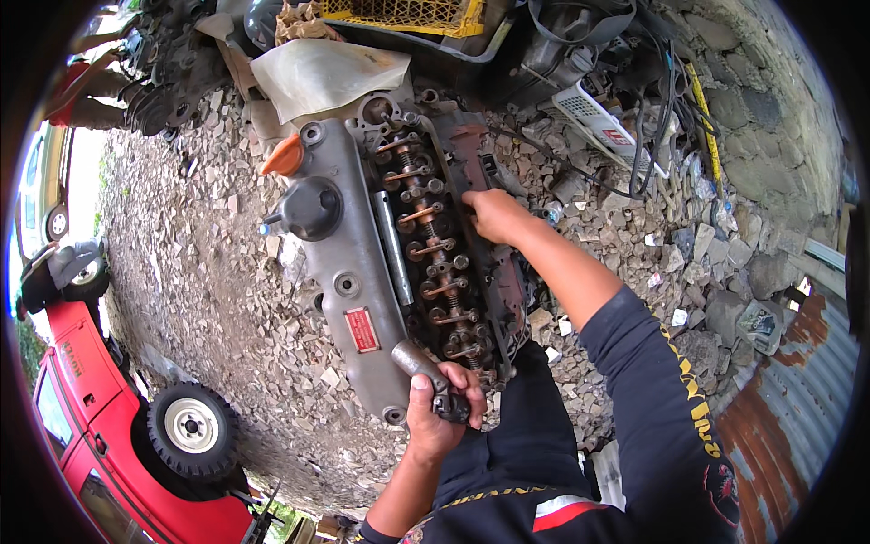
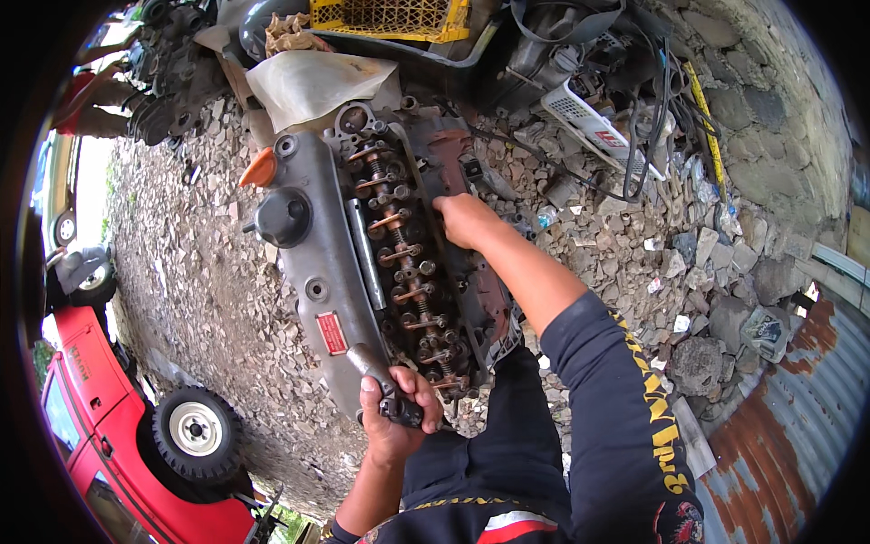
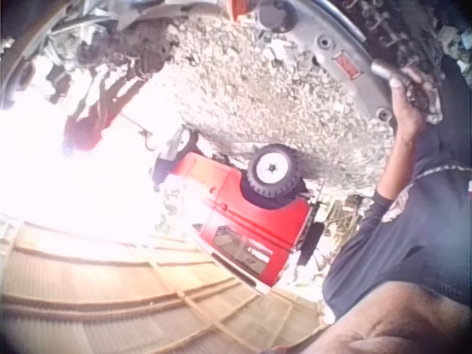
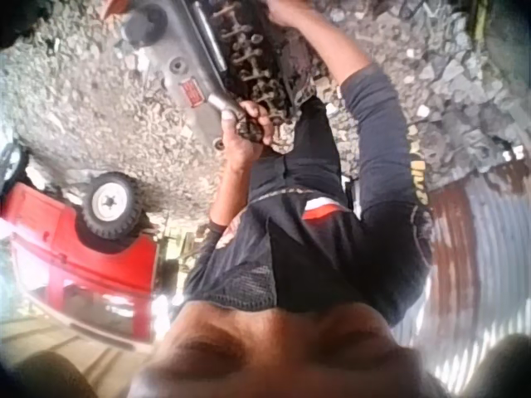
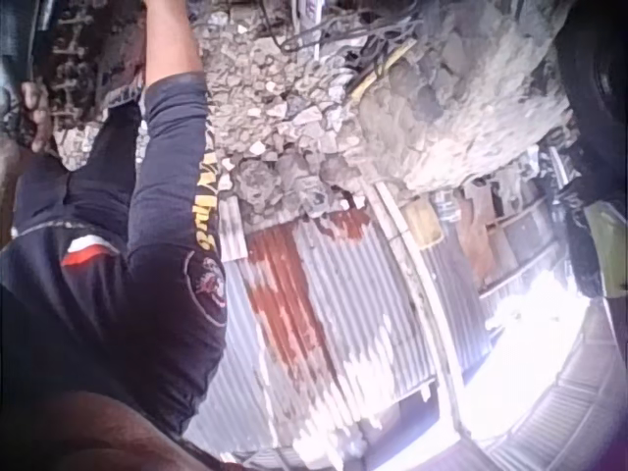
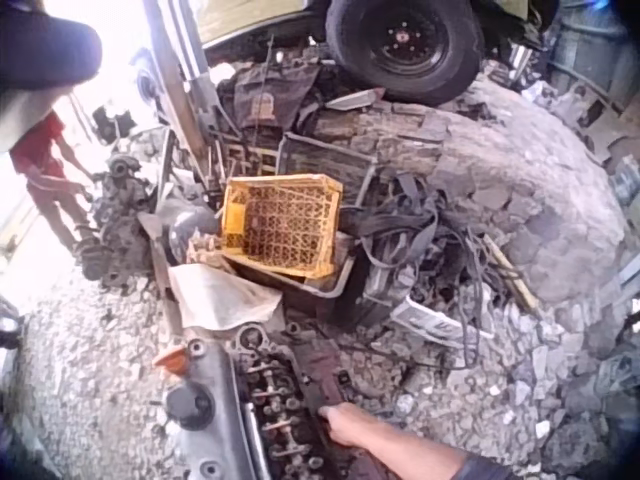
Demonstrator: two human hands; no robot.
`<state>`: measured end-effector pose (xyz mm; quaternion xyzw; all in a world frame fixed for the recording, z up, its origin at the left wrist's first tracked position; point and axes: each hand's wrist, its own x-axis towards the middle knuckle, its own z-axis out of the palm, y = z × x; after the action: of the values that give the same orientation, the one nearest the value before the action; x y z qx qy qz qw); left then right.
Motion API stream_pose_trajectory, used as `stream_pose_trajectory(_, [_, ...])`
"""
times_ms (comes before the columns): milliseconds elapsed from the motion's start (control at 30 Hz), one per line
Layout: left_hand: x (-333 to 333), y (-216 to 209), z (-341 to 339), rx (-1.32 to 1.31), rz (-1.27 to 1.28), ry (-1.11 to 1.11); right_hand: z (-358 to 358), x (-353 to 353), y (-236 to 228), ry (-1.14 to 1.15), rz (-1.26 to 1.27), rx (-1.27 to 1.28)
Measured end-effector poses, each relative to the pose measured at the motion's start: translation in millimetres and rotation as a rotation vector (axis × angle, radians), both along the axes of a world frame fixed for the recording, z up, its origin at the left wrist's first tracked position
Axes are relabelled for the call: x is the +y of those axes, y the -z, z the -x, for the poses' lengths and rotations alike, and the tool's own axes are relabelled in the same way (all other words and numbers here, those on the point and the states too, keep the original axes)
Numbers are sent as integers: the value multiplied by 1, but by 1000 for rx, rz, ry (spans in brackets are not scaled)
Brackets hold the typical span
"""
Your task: The person works on an engine cylinder head resting on a rocky ground surface. They use a socket wrench to loosen and remove bolts and a screwdriver to pry or adjust components on the head.
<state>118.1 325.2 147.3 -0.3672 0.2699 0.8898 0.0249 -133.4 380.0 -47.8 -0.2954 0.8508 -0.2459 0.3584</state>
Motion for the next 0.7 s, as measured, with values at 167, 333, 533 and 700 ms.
stream_pose_trajectory(167, [-2,1,-21,-23,42,71,3,-13,-25,291,-247,-497])
stream_pose_trajectory(333, [-9,0,-56,-22,2,124,-5,5,15,270,21,-205])
stream_pose_trajectory(533, [-22,-13,-92,-103,97,182,6,-23,-34,409,-286,-562])
stream_pose_trajectory(700, [-31,-24,-108,-127,127,159,1,-11,0,484,-229,-599])
